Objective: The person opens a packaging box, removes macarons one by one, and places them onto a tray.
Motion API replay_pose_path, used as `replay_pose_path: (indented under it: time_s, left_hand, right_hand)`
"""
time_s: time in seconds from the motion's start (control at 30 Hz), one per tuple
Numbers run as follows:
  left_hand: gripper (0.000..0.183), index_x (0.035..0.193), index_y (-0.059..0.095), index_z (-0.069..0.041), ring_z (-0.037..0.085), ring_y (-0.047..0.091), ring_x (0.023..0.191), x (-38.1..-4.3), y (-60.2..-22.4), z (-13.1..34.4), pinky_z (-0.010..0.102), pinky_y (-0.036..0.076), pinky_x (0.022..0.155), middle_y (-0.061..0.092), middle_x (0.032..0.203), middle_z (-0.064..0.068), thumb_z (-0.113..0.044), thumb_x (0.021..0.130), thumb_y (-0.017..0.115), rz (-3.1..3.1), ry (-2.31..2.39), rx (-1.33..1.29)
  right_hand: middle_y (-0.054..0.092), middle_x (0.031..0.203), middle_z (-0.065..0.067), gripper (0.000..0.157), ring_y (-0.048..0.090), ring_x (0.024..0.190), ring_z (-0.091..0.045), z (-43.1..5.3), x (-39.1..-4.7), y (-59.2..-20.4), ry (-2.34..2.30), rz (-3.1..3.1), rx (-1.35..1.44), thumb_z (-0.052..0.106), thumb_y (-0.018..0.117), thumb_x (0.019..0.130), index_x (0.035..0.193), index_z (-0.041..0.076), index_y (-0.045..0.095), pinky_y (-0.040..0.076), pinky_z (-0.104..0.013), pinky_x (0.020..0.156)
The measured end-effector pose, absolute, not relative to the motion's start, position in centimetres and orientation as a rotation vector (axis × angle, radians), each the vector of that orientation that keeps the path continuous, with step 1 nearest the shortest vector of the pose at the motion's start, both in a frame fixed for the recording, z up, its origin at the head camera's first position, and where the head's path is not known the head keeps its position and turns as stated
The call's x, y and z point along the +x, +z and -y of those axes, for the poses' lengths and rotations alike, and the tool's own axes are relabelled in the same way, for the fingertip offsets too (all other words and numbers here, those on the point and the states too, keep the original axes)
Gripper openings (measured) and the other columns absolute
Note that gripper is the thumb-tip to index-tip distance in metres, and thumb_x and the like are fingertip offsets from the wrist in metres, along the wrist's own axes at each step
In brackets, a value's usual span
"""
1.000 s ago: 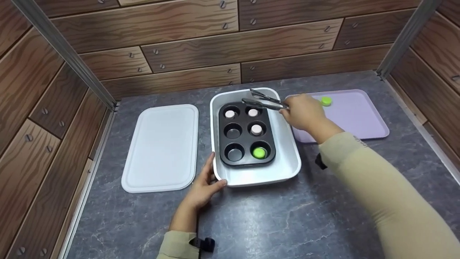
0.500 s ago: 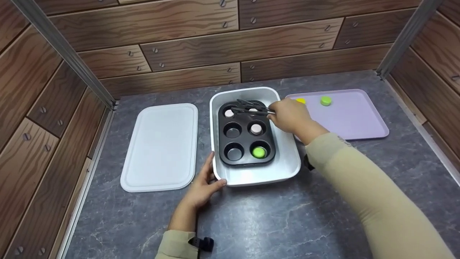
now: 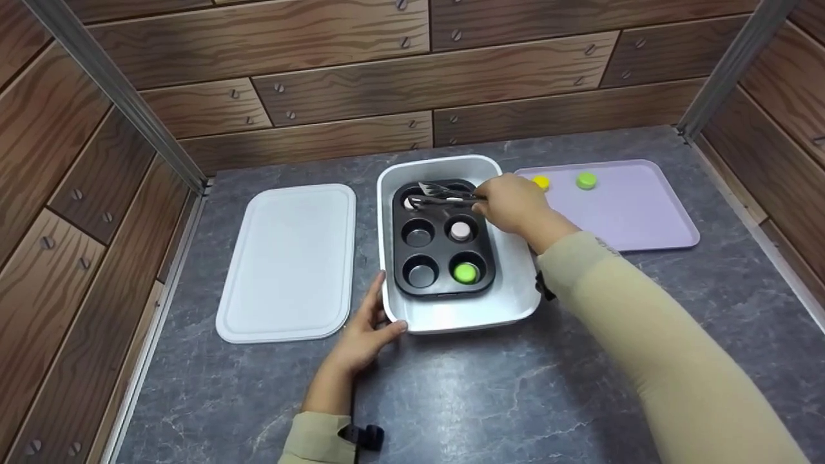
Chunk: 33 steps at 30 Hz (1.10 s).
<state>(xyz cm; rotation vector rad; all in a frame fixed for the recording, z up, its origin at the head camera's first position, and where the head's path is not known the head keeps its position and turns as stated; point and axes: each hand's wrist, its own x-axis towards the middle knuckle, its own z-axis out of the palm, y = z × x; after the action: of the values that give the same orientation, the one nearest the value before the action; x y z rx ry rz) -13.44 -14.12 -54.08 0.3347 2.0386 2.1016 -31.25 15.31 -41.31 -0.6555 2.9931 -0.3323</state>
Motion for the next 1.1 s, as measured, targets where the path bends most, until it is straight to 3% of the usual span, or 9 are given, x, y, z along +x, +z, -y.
replay_pose_path:
  time_s: [0.17,1.1]
  left_hand:
    - [0.099,0.168,0.006,-0.001,0.051,0.057,0.129,-13.4,-54.1,14.3,0.027,0.055,0.091,0.038,0.156,0.04,0.004,0.096,0.073,-2.049,2.087,0.335]
    - [0.097,0.169,0.011,-0.002,0.049,0.058,0.129,-13.5,-54.0,14.2,0.028,0.054,0.094,0.04,0.156,0.037,0.002,0.096,0.074,-2.091,2.061,0.309]
  right_hand:
    - [0.076,0.12,-0.017,0.03,0.068,0.115,-0.043,-14.5,-31.9,-40.9,-0.303,-2.958,-0.633,0.024,0.067,0.102,0.124,0.006,0.077,0.053,-0.061,0.093]
    - [0.073,0.108,-0.017,0.023,0.069,0.099,-0.036,-10.9,-32.7,-40.3,-0.117,-2.928,-0.539,0.026,0.069,0.1,0.105,0.004,0.075,0.057,-0.058,0.085]
